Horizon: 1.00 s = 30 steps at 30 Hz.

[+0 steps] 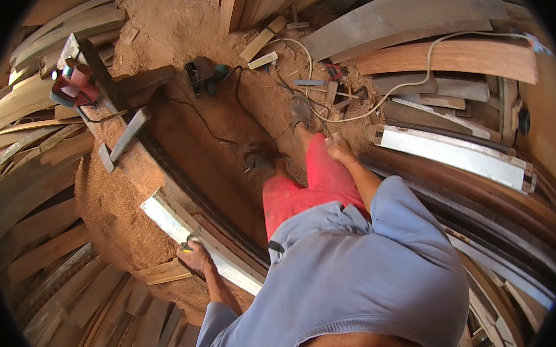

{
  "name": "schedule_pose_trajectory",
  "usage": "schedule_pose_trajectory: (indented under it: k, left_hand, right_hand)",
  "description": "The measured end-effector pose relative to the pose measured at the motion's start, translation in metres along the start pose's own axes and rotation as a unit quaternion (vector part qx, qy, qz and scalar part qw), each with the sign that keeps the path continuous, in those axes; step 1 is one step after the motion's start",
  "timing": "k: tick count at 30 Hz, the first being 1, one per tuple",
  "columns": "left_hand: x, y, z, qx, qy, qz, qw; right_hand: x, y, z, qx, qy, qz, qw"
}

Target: The person uses a circular saw to cut a long white wooden plank on a workbench. They measure the plank with a tape measure and mark it with a pencil before making the cut. The person then lifts the cut piece and places it aside.

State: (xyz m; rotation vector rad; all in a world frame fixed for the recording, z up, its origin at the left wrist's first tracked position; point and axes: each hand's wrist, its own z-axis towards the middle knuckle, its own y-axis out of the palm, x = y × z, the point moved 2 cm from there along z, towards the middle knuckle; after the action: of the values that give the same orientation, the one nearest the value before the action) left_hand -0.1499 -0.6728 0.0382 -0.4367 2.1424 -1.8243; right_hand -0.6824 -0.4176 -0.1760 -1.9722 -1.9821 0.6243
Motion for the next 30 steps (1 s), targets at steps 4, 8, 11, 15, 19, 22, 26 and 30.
schedule_pose_trajectory:
  k: [4,8,11,15,19,22,26,30]
  left_hand:
    - [-0.017,0.004,-0.001,0.025,-0.011,-0.108,0.994]
    - [-0.006,-0.009,-0.002,-0.009,-0.001,-0.114,0.993]
    - [-0.04,-0.007,0.004,0.02,0.026,-0.141,0.989]
    - [-0.044,-0.021,0.008,0.042,0.009,-0.132,0.99]
    - [-0.027,-0.014,0.014,0.022,0.044,-0.038,0.998]
    - [-0.011,-0.007,0.001,0.063,0.054,-0.013,0.996]
    - [0.004,-0.011,-0.005,0.06,0.044,-0.072,0.995]
    - [-0.006,0.004,0.005,0.022,-0.011,-0.182,0.983]
  right_hand:
    - [0.064,0.012,0.105,0.002,0.008,-0.087,0.996]
    - [0.126,0.036,0.217,0.019,0.011,-0.199,0.98]
    - [0.161,0.067,0.285,0.073,0.003,-0.243,0.967]
    - [0.176,0.08,0.378,0.044,0.045,-0.238,0.969]
    - [0.224,0.098,0.439,-0.083,0.091,-0.234,0.964]
    - [0.199,0.102,0.442,-0.045,0.165,-0.209,0.963]
    - [0.184,0.082,0.388,0.23,0.073,-0.053,0.969]
    - [0.232,0.033,0.371,0.419,0.068,0.112,0.898]
